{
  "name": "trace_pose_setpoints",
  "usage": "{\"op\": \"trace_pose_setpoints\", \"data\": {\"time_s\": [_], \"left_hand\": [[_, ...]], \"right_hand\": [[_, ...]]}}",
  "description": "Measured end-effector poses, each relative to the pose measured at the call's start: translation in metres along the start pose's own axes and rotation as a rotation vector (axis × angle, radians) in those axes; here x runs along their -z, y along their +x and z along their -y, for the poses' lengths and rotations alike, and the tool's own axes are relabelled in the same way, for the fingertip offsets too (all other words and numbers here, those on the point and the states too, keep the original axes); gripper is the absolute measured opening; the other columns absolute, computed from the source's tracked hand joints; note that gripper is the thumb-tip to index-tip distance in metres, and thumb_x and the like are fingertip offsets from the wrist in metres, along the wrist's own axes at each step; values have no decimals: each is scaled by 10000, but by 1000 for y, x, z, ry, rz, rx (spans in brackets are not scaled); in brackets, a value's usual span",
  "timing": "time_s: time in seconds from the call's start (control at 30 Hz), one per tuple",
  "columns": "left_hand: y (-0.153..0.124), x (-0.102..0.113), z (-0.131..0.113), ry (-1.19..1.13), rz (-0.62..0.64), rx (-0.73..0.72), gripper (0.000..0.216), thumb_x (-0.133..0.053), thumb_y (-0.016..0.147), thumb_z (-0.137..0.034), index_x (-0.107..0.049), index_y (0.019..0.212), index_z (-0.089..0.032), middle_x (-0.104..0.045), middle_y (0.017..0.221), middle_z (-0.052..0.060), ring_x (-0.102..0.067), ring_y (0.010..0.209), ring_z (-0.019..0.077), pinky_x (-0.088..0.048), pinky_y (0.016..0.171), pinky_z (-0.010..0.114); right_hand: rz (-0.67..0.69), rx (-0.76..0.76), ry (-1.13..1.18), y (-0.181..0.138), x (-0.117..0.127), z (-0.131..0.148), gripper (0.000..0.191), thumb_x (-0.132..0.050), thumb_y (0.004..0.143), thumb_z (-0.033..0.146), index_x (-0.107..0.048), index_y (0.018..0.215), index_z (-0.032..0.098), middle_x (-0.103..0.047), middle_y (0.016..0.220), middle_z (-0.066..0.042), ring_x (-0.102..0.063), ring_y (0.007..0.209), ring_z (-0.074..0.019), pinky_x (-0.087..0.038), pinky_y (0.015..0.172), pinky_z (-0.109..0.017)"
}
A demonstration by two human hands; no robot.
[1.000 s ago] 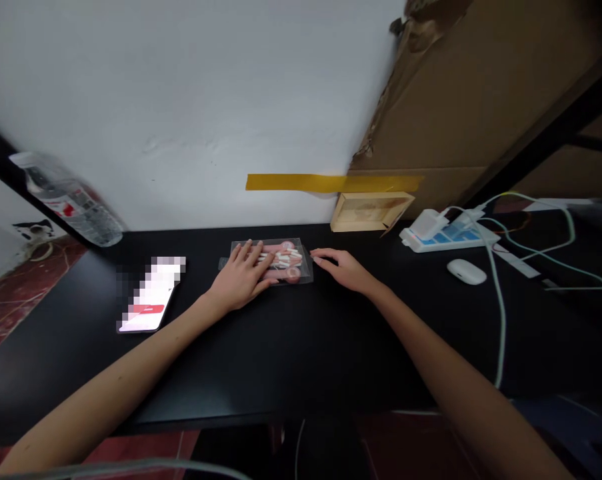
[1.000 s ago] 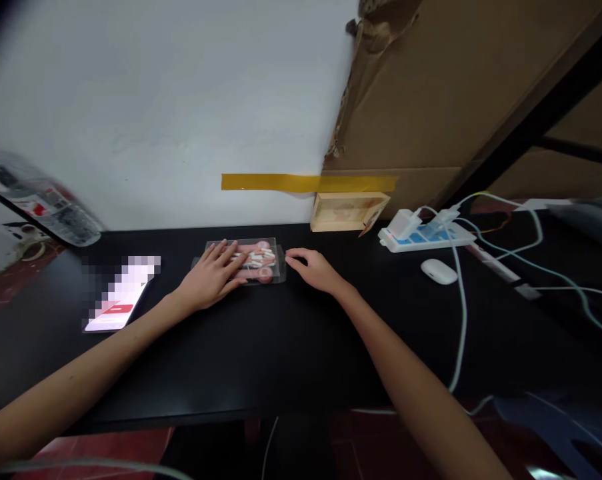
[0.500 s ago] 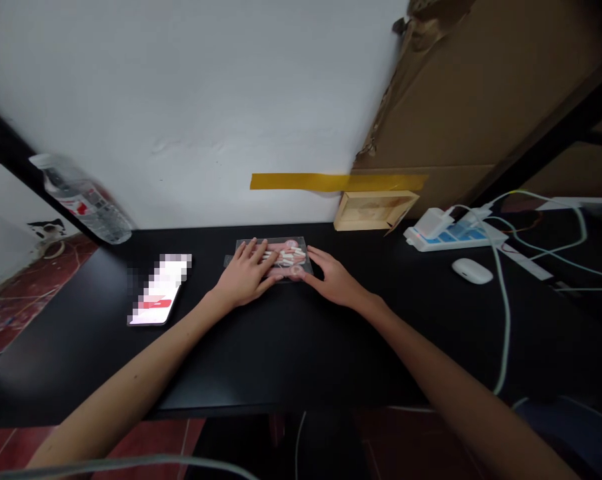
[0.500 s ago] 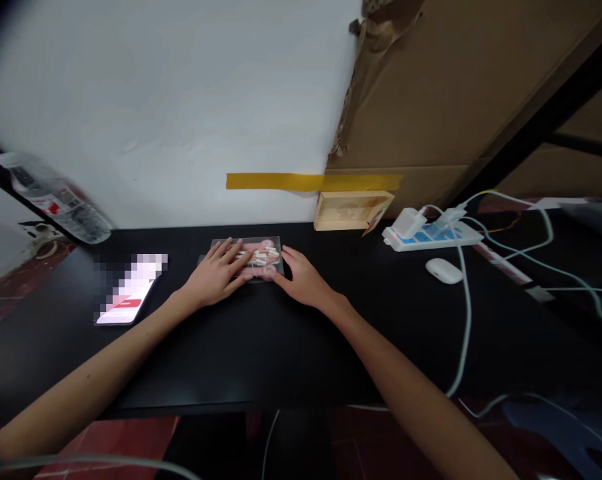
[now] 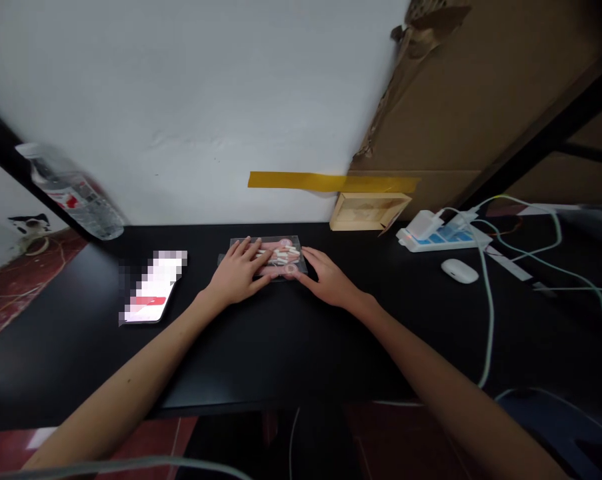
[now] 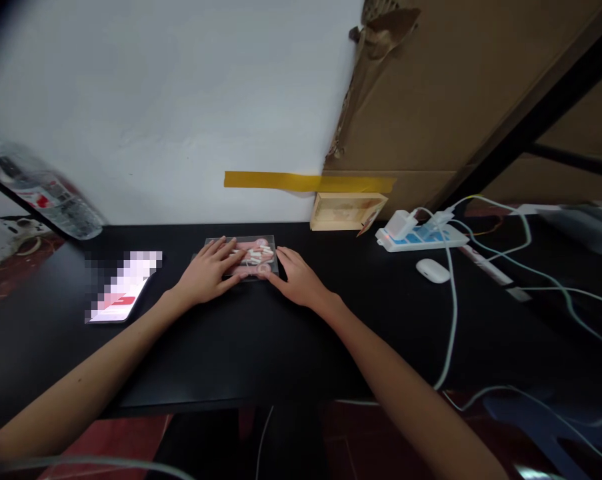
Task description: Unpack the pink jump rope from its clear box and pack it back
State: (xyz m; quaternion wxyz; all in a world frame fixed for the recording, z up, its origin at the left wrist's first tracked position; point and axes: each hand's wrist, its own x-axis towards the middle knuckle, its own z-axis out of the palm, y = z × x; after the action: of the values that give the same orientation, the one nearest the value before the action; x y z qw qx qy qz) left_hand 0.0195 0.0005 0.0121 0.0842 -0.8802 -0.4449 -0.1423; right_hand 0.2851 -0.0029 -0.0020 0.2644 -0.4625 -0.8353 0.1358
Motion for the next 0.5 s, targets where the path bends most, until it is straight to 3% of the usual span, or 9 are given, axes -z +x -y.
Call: {"op": "trace_pose_setpoints", "data": {"time_s": [0.5], "left_hand": [[-3, 6, -1, 36, 38, 25, 592, -462, 987, -594, -510, 1452, -230, -419, 1567, 115, -346, 1454, 381, -296, 1171, 545]], "right_hand": [[-2, 19, -17, -1, -2, -6, 693, -431, 962, 647, -430, 1505, 217, -487, 1508, -166, -433, 1420, -337, -349, 1179, -580]]}}
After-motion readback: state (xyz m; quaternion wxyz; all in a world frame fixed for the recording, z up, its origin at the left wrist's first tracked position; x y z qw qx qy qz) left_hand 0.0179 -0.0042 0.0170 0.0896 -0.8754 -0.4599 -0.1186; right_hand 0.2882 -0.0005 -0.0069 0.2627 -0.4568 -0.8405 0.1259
